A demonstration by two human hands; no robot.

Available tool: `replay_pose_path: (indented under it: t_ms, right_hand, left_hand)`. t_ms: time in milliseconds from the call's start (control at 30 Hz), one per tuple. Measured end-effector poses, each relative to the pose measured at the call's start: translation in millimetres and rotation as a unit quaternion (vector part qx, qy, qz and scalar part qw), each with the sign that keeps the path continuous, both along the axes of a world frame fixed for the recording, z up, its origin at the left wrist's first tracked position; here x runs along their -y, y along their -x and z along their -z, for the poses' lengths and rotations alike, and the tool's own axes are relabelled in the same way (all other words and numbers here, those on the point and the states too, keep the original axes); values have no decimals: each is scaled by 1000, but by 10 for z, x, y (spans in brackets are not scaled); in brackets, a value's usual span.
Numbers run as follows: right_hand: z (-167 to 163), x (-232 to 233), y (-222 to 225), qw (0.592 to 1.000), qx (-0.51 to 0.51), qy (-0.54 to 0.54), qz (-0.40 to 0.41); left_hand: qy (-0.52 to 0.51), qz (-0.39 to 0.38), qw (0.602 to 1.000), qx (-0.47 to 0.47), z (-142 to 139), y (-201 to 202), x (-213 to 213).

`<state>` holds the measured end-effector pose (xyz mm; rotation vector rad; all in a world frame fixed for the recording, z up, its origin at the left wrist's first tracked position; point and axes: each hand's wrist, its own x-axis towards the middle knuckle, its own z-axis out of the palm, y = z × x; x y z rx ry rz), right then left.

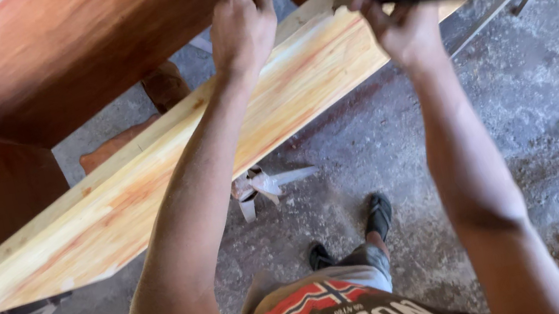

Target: The person holds a round container of wood stain in one hand and a small brush in the other, applying stain along the edges and surfaces of a light wooden cabinet frame resting on sawhorses. They work the brush along the wood grain, moving progressively along the frame to coat the bare sections.

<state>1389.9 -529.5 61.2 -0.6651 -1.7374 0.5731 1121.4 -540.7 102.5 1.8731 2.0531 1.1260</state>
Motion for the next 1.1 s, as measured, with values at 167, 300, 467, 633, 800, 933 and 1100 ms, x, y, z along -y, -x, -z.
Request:
replay_pose_path:
  t_ms: [167, 300, 467, 633, 800, 933, 1100]
  right_hand:
    - [-157, -94, -65, 999, -25, -7, -38]
    - [-132, -124, -67, 999, 38, 3, -37]
    - [-68, -94, -39, 1000, -8, -19, -2]
    - [14, -47, 67, 992, -63, 93, -54]
    - [-6, -17, 122, 999, -37, 19, -1]
    - [-38, 55, 122, 998, -41, 21, 48]
    - [-11, 75, 132, 997, -65, 51, 5]
  left_hand:
    - [-59, 18, 998, -2, 14, -4, -22]
    - [13, -15, 1000, -23, -21, -26, -16]
    - [20, -4, 1000, 6, -47, -26, -20]
    - [-14, -13, 1000, -25, 0, -37, -34]
    - [18, -16, 1000, -6, 10, -16, -50]
    - [6, -4, 1000, -1, 2, -18, -52]
    - [3, -16, 1000, -7, -11, -51, -43]
